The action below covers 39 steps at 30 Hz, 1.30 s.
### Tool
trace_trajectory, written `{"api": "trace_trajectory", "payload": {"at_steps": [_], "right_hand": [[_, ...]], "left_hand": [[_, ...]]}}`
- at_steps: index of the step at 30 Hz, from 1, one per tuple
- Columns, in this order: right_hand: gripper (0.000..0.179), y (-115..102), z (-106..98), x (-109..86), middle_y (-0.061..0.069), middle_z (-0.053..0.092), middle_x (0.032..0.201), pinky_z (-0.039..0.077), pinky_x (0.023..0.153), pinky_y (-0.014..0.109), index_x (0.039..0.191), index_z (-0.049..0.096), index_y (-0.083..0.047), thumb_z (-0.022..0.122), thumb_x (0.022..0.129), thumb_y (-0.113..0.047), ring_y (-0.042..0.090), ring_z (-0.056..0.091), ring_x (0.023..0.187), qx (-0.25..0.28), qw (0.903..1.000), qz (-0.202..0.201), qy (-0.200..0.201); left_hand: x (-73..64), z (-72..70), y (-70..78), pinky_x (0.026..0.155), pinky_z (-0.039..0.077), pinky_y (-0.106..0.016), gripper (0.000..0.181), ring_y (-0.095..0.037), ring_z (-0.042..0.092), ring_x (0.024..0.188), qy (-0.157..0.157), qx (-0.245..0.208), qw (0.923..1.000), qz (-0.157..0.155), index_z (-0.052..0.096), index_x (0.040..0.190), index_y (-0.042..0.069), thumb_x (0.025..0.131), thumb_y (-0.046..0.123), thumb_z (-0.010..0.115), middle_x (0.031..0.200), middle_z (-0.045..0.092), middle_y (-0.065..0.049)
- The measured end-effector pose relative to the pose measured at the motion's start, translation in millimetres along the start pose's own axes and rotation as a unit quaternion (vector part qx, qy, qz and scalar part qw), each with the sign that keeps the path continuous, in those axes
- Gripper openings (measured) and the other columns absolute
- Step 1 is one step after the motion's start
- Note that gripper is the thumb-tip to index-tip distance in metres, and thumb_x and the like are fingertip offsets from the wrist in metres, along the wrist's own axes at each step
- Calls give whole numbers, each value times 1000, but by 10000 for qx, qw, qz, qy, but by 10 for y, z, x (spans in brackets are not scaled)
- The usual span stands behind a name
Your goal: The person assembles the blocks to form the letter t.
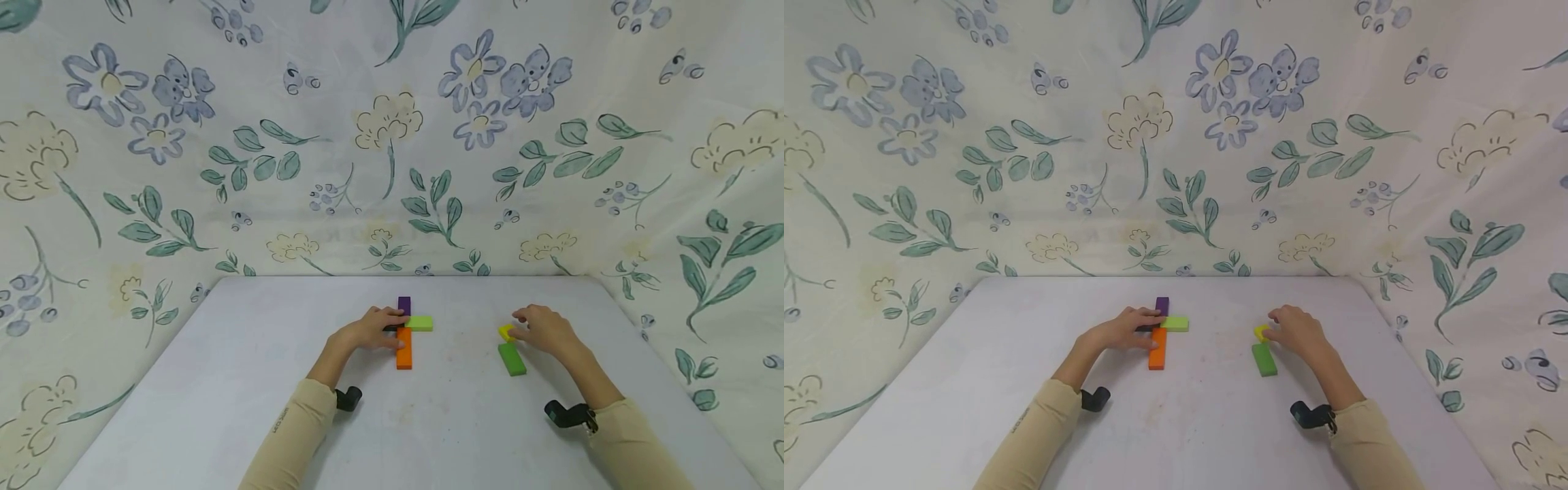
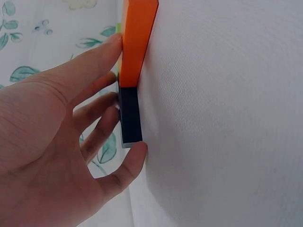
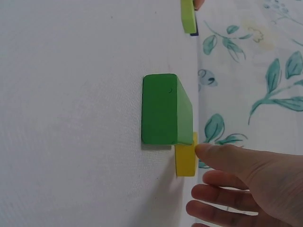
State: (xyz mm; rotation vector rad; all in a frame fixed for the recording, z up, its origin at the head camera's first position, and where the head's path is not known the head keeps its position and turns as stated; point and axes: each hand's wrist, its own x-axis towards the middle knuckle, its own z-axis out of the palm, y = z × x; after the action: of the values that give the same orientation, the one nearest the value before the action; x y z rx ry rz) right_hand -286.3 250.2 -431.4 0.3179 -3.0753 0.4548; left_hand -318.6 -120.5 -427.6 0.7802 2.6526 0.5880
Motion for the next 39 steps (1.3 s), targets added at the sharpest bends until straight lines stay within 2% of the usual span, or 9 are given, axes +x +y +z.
{"api": "trace_trajectory", "payload": {"at_steps": [12,18,29,32,39], "right_hand": [[45,13,10,22,18,71,106,56,66,36,121,65,4,71,89,-27,23,66,83,122,9999,64,-66],[46,2,36,36,10,71,96,50,62,31,119,67,2,74,87,-30,16,60,75,272,9993,81,-224],[40,-3,100,34,4,63,81,41,57,27,110,71,2,74,86,-30,16,51,69,273,9993,144,-212],[40,-8,94,19,6,66,83,44,57,28,108,71,2,74,86,-31,16,53,69,304,9992,186,-199],[43,-18,81,-15,17,72,99,55,65,38,106,72,5,74,86,-34,22,65,79,276,9994,187,-100]], "left_hand": [[0,-18,7,114,34,-54,60,-34,32,138,-11,-43,10000,43,48,146,15,92,31,68,158,36,-7],[17,-10,-13,114,34,-55,60,-34,31,139,-17,9,10000,20,48,146,15,92,32,68,158,36,-7],[1,11,-5,114,34,-55,60,-34,32,139,-23,-19,10000,-27,49,146,17,91,33,69,157,36,-7],[6,13,-8,114,34,-55,60,-33,32,139,-20,-3,10000,-34,49,146,17,91,33,69,157,36,-6],[28,19,-24,115,32,-55,61,-33,30,140,-17,-17,10000,-46,48,147,17,92,33,68,158,36,-5]]}}
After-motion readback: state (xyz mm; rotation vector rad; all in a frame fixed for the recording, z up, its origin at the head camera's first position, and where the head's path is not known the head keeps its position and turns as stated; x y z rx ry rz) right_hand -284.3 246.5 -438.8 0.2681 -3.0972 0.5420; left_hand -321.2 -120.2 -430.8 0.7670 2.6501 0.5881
